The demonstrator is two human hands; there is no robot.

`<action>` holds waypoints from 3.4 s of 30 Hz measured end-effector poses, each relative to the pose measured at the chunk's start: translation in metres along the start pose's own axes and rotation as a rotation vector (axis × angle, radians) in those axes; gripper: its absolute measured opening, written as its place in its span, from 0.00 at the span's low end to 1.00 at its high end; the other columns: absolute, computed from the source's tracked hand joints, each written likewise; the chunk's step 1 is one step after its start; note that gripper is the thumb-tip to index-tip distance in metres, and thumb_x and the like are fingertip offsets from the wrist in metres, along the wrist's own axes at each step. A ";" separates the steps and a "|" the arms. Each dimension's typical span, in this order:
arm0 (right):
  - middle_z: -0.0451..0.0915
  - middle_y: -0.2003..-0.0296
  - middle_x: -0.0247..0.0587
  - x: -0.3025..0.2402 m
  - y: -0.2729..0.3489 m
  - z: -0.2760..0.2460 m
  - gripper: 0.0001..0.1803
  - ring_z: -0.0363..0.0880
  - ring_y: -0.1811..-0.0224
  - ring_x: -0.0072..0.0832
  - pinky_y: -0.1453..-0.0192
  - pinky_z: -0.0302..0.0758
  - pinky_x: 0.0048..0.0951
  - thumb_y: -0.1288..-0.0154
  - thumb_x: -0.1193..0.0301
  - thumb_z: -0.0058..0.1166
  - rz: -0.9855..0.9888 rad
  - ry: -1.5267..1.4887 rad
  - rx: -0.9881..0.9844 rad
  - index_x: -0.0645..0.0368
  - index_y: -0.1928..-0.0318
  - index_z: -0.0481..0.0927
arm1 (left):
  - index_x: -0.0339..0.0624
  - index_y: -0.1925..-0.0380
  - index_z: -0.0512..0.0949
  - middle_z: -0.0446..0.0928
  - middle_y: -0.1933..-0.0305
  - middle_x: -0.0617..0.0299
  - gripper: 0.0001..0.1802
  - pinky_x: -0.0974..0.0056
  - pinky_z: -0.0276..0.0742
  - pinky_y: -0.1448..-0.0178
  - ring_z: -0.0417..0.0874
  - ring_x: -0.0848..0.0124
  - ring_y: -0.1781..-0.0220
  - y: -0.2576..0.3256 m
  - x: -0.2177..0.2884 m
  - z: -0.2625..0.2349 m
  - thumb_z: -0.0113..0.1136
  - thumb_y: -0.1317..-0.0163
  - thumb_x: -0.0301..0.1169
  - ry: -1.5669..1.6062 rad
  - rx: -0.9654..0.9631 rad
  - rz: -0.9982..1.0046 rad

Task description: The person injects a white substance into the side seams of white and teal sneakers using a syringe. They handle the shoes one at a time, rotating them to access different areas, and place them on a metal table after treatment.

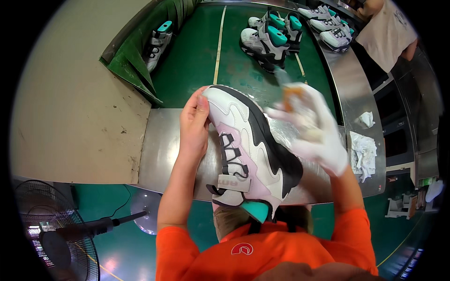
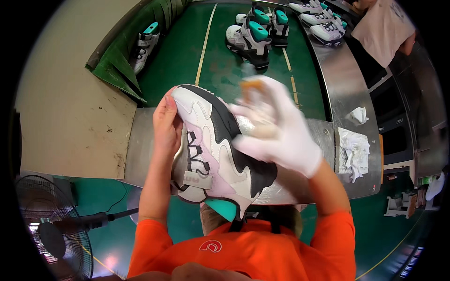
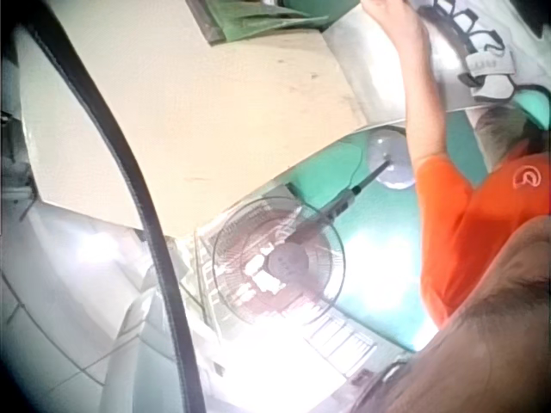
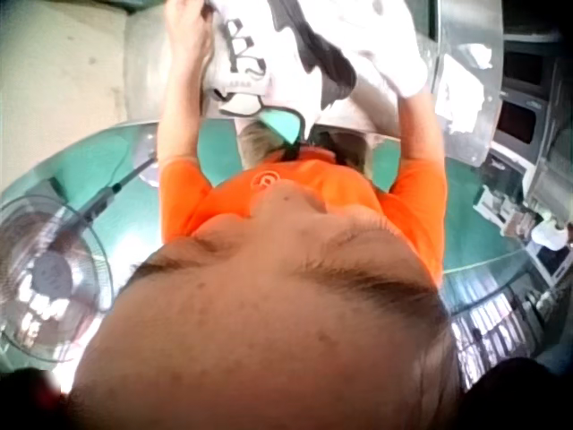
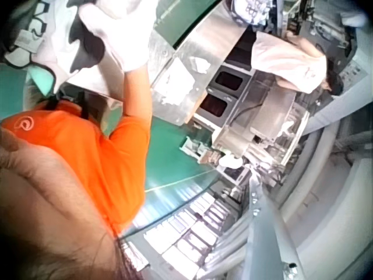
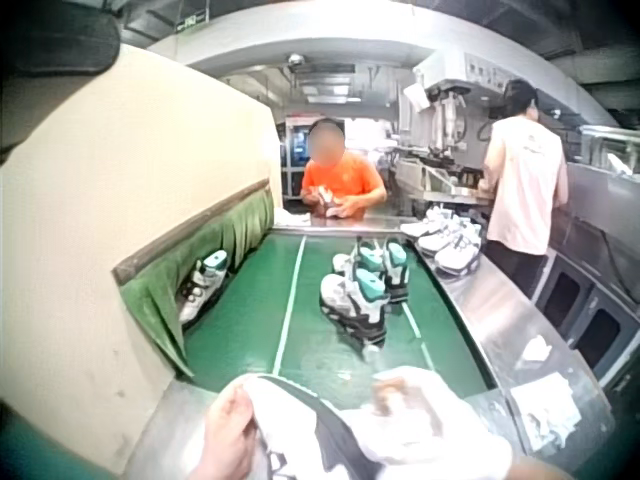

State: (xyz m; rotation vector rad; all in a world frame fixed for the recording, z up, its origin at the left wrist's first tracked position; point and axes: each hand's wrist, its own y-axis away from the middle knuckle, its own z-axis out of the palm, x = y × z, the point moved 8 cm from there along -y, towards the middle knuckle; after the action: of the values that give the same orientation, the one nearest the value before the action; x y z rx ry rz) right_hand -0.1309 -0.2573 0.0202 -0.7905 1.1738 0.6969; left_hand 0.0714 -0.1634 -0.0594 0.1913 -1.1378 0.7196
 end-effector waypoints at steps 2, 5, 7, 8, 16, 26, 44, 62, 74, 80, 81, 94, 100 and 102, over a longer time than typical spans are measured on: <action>0.69 0.46 0.45 -0.011 0.040 -0.027 0.49 0.77 0.40 0.42 0.35 0.71 0.42 0.60 0.84 0.57 -0.050 0.188 0.104 0.59 0.30 0.57 | 0.34 0.40 0.70 0.80 0.51 0.62 0.26 0.72 0.73 0.48 0.79 0.78 0.52 0.005 0.005 -0.010 0.50 0.26 0.45 -0.013 0.012 0.017; 0.71 0.46 0.46 -0.013 0.118 -0.101 0.48 0.77 0.40 0.45 0.41 0.76 0.37 0.60 0.79 0.49 -0.030 0.422 0.520 0.58 0.29 0.58 | 0.31 0.41 0.69 0.78 0.47 0.58 0.25 0.67 0.71 0.41 0.78 0.72 0.46 0.007 0.005 -0.007 0.48 0.25 0.43 -0.017 0.000 0.012; 0.76 0.51 0.44 0.008 0.173 -0.168 0.40 0.81 0.45 0.37 0.49 0.78 0.30 0.52 0.80 0.56 0.193 0.486 0.829 0.58 0.33 0.64 | 0.30 0.40 0.68 0.77 0.44 0.55 0.25 0.64 0.71 0.36 0.77 0.69 0.42 0.005 0.004 -0.004 0.46 0.24 0.42 -0.021 -0.020 0.015; 0.77 0.53 0.44 0.015 0.186 -0.178 0.39 0.81 0.46 0.36 0.51 0.79 0.29 0.51 0.80 0.57 0.285 0.524 0.789 0.60 0.34 0.65 | 0.32 0.40 0.69 0.77 0.47 0.58 0.25 0.67 0.71 0.41 0.77 0.73 0.46 0.006 0.004 -0.004 0.48 0.25 0.43 -0.017 -0.006 0.015; 0.80 0.58 0.52 0.005 0.118 -0.069 0.58 0.83 0.57 0.52 0.51 0.80 0.49 0.59 0.41 0.67 0.075 -0.061 0.151 0.71 0.36 0.62 | 0.35 0.40 0.71 0.79 0.52 0.64 0.26 0.74 0.71 0.52 0.77 0.80 0.53 0.008 0.007 -0.006 0.52 0.26 0.45 -0.026 0.033 0.022; 0.77 0.58 0.56 0.020 0.028 0.009 0.61 0.82 0.56 0.51 0.55 0.83 0.44 0.64 0.38 0.72 0.207 -0.260 -0.125 0.74 0.38 0.66 | 0.34 0.40 0.71 0.79 0.52 0.65 0.26 0.74 0.71 0.53 0.77 0.80 0.54 0.007 0.005 -0.009 0.53 0.27 0.45 -0.030 0.018 0.009; 0.78 0.56 0.58 0.009 0.003 0.000 0.52 0.82 0.53 0.51 0.47 0.80 0.46 0.58 0.45 0.69 -0.016 -0.399 -0.369 0.71 0.41 0.68 | 0.35 0.39 0.70 0.79 0.52 0.65 0.25 0.74 0.70 0.54 0.77 0.80 0.55 0.003 -0.003 -0.010 0.53 0.27 0.43 -0.020 0.031 -0.003; 0.72 0.45 0.41 0.023 -0.057 0.040 0.34 0.74 0.37 0.38 0.31 0.70 0.38 0.41 0.66 0.63 0.036 -0.360 -0.181 0.57 0.36 0.64 | 0.38 0.42 0.73 0.79 0.55 0.68 0.23 0.72 0.73 0.56 0.78 0.81 0.58 0.000 -0.015 -0.014 0.52 0.26 0.45 0.021 0.055 -0.066; 0.76 0.48 0.48 -0.046 0.101 -0.103 0.36 0.79 0.43 0.48 0.37 0.76 0.48 0.36 0.59 0.54 -0.291 -0.026 0.176 0.69 0.35 0.61 | 0.32 0.48 0.74 0.80 0.64 0.51 0.28 0.59 0.76 0.58 0.83 0.63 0.60 0.100 0.023 -0.014 0.57 0.32 0.49 -1.187 0.094 -0.394; 0.73 0.50 0.42 -0.005 0.188 -0.121 0.48 0.78 0.43 0.39 0.42 0.81 0.39 0.59 0.80 0.49 -0.194 -0.101 0.393 0.55 0.29 0.58 | 0.30 0.48 0.76 0.83 0.60 0.48 0.27 0.56 0.78 0.51 0.85 0.57 0.58 0.099 0.057 0.116 0.67 0.41 0.39 -1.537 -0.401 0.398; 0.72 0.49 0.41 0.006 0.191 -0.116 0.48 0.77 0.43 0.37 0.41 0.79 0.38 0.58 0.81 0.51 -0.178 -0.119 0.419 0.54 0.29 0.58 | 0.30 0.49 0.77 0.83 0.60 0.51 0.26 0.59 0.78 0.50 0.84 0.62 0.57 0.082 0.028 0.126 0.69 0.42 0.36 -1.406 -0.428 0.186; 0.73 0.52 0.46 0.047 0.149 -0.073 0.37 0.81 0.60 0.45 0.55 0.81 0.37 0.54 0.64 0.71 -0.256 0.717 0.438 0.46 0.41 0.72 | 0.28 0.49 0.76 0.82 0.53 0.52 0.28 0.64 0.78 0.49 0.83 0.68 0.55 0.062 0.002 0.117 0.73 0.46 0.34 -0.918 -0.140 -0.119; 0.73 0.51 0.48 0.053 0.140 -0.065 0.37 0.80 0.56 0.45 0.52 0.80 0.36 0.58 0.68 0.71 -0.235 0.764 0.404 0.49 0.42 0.75 | 0.29 0.47 0.75 0.81 0.51 0.51 0.30 0.63 0.77 0.46 0.82 0.67 0.52 0.054 -0.003 0.104 0.72 0.46 0.36 -0.884 -0.087 -0.192; 0.74 0.51 0.49 0.055 0.137 -0.063 0.38 0.79 0.55 0.44 0.51 0.79 0.35 0.59 0.70 0.72 -0.197 0.757 0.383 0.50 0.42 0.76 | 0.29 0.47 0.75 0.81 0.51 0.51 0.31 0.63 0.76 0.45 0.82 0.67 0.52 0.052 -0.003 0.102 0.72 0.46 0.37 -0.878 -0.094 -0.191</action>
State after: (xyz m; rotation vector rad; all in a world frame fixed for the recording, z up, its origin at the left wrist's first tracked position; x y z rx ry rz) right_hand -0.2616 -0.2308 -0.0683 -0.8484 1.8086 -0.0269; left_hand -0.0385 -0.1746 -0.0294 0.5630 -1.9499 0.3996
